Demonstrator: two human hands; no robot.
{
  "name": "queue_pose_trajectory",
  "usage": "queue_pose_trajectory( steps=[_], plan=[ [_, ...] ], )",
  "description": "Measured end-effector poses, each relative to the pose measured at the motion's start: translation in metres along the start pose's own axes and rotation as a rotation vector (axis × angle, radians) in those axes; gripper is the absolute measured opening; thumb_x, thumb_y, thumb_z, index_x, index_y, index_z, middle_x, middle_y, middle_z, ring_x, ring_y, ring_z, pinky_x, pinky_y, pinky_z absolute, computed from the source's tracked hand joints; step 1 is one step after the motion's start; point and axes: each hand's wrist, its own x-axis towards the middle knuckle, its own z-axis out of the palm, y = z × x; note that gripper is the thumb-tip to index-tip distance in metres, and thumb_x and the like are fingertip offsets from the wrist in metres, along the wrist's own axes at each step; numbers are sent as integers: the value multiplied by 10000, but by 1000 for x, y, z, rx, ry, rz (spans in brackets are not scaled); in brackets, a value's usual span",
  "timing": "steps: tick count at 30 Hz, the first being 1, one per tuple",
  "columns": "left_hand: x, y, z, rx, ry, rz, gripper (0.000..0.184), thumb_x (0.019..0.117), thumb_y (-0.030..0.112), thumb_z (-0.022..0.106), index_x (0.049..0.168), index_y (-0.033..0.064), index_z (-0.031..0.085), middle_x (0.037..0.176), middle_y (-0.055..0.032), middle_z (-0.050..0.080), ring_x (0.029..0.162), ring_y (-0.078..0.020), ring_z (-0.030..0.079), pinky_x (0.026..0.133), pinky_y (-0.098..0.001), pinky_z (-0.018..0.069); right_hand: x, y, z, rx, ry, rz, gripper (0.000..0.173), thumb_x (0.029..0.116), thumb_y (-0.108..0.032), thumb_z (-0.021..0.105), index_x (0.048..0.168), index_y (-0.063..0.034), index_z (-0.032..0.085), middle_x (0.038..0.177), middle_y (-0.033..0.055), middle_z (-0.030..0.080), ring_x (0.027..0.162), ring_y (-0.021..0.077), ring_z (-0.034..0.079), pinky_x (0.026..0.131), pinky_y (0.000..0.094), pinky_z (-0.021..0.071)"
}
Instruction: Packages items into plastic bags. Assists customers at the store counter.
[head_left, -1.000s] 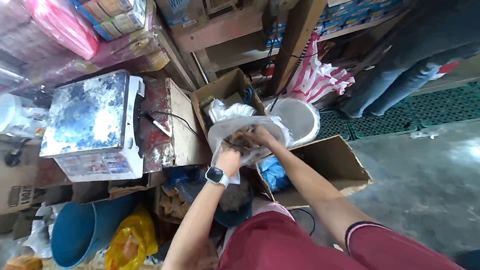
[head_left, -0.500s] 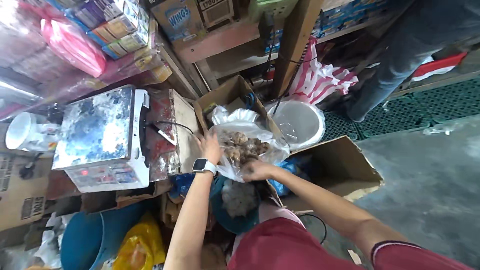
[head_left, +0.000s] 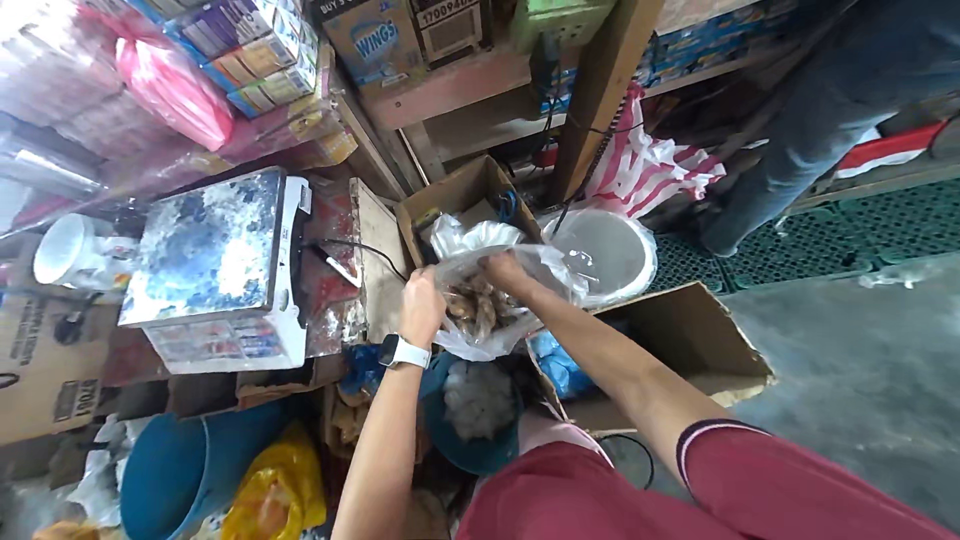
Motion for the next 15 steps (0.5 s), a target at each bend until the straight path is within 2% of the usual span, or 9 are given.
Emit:
queue_pose_trajectory(
  steps=[1,2,4,6,9,10,12,14,15],
  plan=[
    [-1,-5,-2,-7,0,-11,428,971,-21,537,1392,28,601,1405,-236,583,1240,-386,616,1057,-521,492,-13,-1,5,28,-11,-37,292,1020,-138,564,1244,-5,698,1282,256,664,1285,454,563,1150,660,312],
    [-3,-10,-3,-12,6,-4,404,968,-30,527,1349,47,638,1406,-224,586,1228,-380,624,1043,-518,501,-27,-1,12,49,-8,-91,309,1027,-140,554,1269,-1,687,1308,258,654,1318,455,543,1176,664,286],
    [-5,-18,-4,11,-23,13,324,968,-33,501,1187,47,727,1373,-186,622,1223,-344,631,1045,-496,498,-60,-2,23,45,-29,-202,339,1034,-159,537,1311,-7,660,1422,228,593,1442,433,424,1200,663,234],
    [-9,-18,-6,110,-107,-41,278,991,34,504,1096,41,761,1276,-171,683,1200,-337,645,1030,-519,496,-95,-3,30,11,-103,-266,329,1025,-174,533,1256,6,682,1468,214,561,1499,430,338,1213,670,197],
    [-9,-6,-10,188,-276,-233,318,1043,169,473,1162,-25,695,1234,-252,670,1208,-404,629,1000,-593,486,-122,-2,24,-22,-243,-248,381,1040,-259,524,1199,34,707,1383,242,620,1478,458,360,1220,664,167],
    [-9,-7,-9,172,-283,-242,329,1047,174,467,1170,-43,680,1235,-267,663,1208,-411,626,1000,-596,483,-122,-3,16,15,-280,-193,444,1069,-326,502,1228,40,695,1349,260,634,1435,455,423,1216,651,193],
    [-9,-11,-7,75,-212,-175,314,1037,134,487,1217,-37,680,1234,-262,669,1207,-404,629,1029,-578,474,-107,-6,-2,104,-259,-97,487,1098,-375,444,1282,14,673,1261,278,666,1279,448,579,1128,631,369],
    [-7,-14,-7,-86,-129,-75,339,1020,75,501,1309,-2,662,1285,-231,669,1237,-376,624,1074,-554,458,-77,-11,-7,166,-136,-92,414,1092,-300,463,1278,6,670,1232,274,674,1214,442,620,1061,622,441],
    [-6,-14,-8,-150,-115,-48,359,1017,57,500,1342,10,644,1314,-218,660,1258,-363,613,1088,-544,447,-59,-17,-5,162,-88,-94,390,1071,-279,512,1310,-7,657,1270,264,663,1237,435,611,1067,615,446]
  ],
)
